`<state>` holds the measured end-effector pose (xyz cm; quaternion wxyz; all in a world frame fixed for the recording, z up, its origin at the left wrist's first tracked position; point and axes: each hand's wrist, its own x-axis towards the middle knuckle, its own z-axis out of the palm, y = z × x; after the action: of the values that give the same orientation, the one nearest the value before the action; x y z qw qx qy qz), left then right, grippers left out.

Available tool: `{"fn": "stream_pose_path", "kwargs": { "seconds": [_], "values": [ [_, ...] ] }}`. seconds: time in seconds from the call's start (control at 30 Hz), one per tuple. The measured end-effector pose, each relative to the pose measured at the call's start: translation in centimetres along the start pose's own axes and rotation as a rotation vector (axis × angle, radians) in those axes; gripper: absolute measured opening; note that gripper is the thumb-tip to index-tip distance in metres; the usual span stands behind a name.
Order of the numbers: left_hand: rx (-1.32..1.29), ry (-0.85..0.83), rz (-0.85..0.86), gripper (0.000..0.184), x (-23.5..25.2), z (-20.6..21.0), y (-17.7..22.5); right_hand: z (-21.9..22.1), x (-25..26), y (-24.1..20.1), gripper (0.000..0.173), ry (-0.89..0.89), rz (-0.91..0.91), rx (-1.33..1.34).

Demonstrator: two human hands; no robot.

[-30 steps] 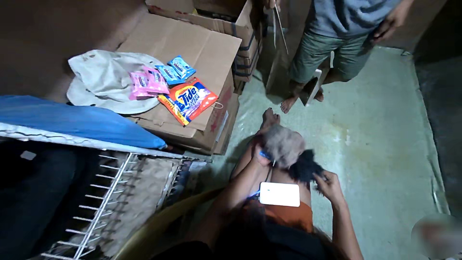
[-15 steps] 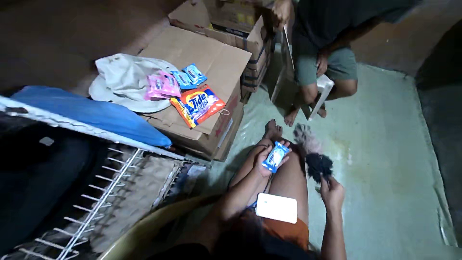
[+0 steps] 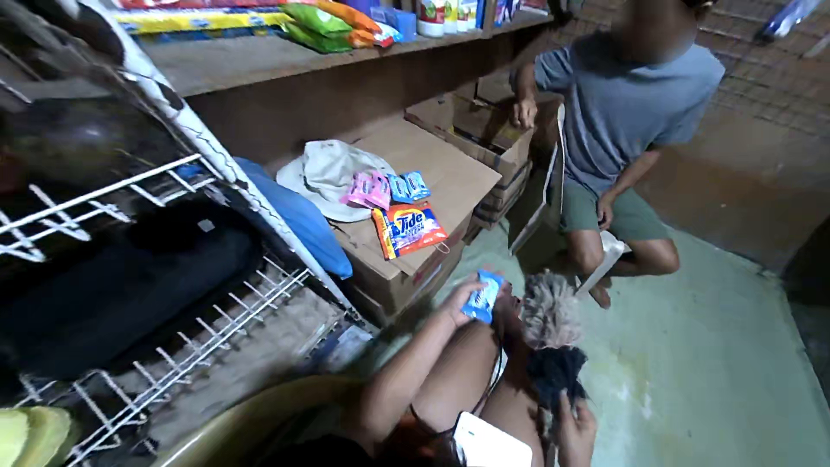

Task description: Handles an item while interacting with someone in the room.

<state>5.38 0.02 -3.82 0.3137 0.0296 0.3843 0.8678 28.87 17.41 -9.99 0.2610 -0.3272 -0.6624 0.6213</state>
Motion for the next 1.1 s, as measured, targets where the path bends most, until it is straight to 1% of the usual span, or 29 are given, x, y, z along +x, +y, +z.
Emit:
{"fn": "stream_pose_path", "kwargs": {
  "seconds": [0.1, 0.13, 0.2, 0.23, 0.27, 0.3, 0.33, 0.4, 0.43, 0.47, 0.53, 0.6, 0.63, 0.7, 0.8, 0.83, 0.87, 0.93, 1.0, 1.03, 1.1],
  "values": [
    [0.415, 0.247, 0.274, 0.043, 2.3, -1.2, 8.2, 2.4, -1.0, 2.2, 0.015, -0.015, 0.006, 0.021],
    [0.55, 0.314, 0.39, 0.045, 3.3, -2.2, 10.5, 2.9, -1.0, 2.7, 0.015, -0.019, -0.025, 0.0],
    [0.824, 0.451, 0.565, 0.06, 4.8, -3.3, 15.0, 3.2, -0.5, 3.1, 0.015, -0.035, -0.064, -0.034],
    [0.991, 0.542, 0.593, 0.069, 5.2, -3.6, 16.9, 3.4, -0.3, 3.2, 0.014, -0.036, -0.075, -0.038],
    [1.181, 0.639, 0.574, 0.077, 5.7, -3.9, 18.4, 3.4, -0.1, 3.3, 0.014, -0.035, -0.074, -0.041],
    [1.368, 0.723, 0.519, 0.083, 6.3, -4.5, 19.4, 3.3, 0.0, 3.2, 0.015, -0.033, -0.065, -0.051],
    [1.538, 0.784, 0.456, 0.081, 6.8, -5.3, 19.8, 3.2, 0.1, 3.0, 0.016, -0.034, -0.054, -0.073],
    [1.774, 0.798, 0.338, 0.068, 7.6, -7.7, 19.3, 2.9, 0.0, 2.4, 0.019, -0.051, -0.036, -0.123],
    [1.854, 0.78, 0.269, 0.061, 7.9, -8.9, 18.8, 2.8, 0.0, 2.3, 0.019, -0.055, -0.031, -0.139],
    [1.914, 0.76, 0.207, 0.058, 8.3, -9.8, 18.3, 2.7, 0.1, 2.4, 0.02, -0.064, -0.03, -0.149],
    [1.961, 0.752, 0.165, 0.053, 8.6, -10.4, 17.6, 2.6, 0.1, 2.8, 0.019, -0.074, -0.045, -0.163],
    [1.915, 0.762, 0.212, 0.05, 8.5, -9.5, 17.9, 2.6, 0.1, 3.1, 0.02, -0.074, -0.07, -0.174],
    [1.859, 0.77, 0.292, 0.05, 8.2, -8.5, 18.6, 2.6, 0.0, 3.1, 0.02, -0.075, -0.07, -0.182],
    [1.758, 0.78, 0.558, 0.049, 7.6, -5.7, 21.1, 2.7, 0.0, 3.0, 0.021, -0.076, -0.052, -0.192],
    [1.701, 0.82, 1.007, 0.049, 6.6, -1.0, 27.4, 2.6, 0.2, 3.6, 0.021, -0.071, -0.057, -0.181],
    [1.684, 0.836, 1.111, 0.05, 6.2, 0.5, 29.8, 2.6, 0.3, 3.8, 0.02, -0.067, -0.065, -0.179],
    [1.669, 0.861, 1.172, 0.051, 5.9, 1.8, 32.3, 2.7, 0.4, 3.9, 0.02, -0.066, -0.073, -0.181],
    [1.677, 0.934, 1.196, 0.054, 5.7, 3.2, 36.7, 2.8, 0.5, 4.0, 0.02, -0.057, -0.084, -0.194],
    [1.71, 1.0, 1.112, 0.053, 5.7, 3.1, 40.2, 2.8, 0.5, 4.1, 0.019, -0.046, -0.09, -0.191],
    [1.729, 1.023, 1.04, 0.049, 5.5, 2.9, 41.4, 2.9, 0.4, 4.1, 0.019, -0.045, -0.099, -0.187],
    [1.772, 1.055, 0.926, 0.033, 5.0, 2.5, 43.2, 2.9, 0.4, 4.1, 0.018, -0.048, -0.124, -0.192]
  ]
}}
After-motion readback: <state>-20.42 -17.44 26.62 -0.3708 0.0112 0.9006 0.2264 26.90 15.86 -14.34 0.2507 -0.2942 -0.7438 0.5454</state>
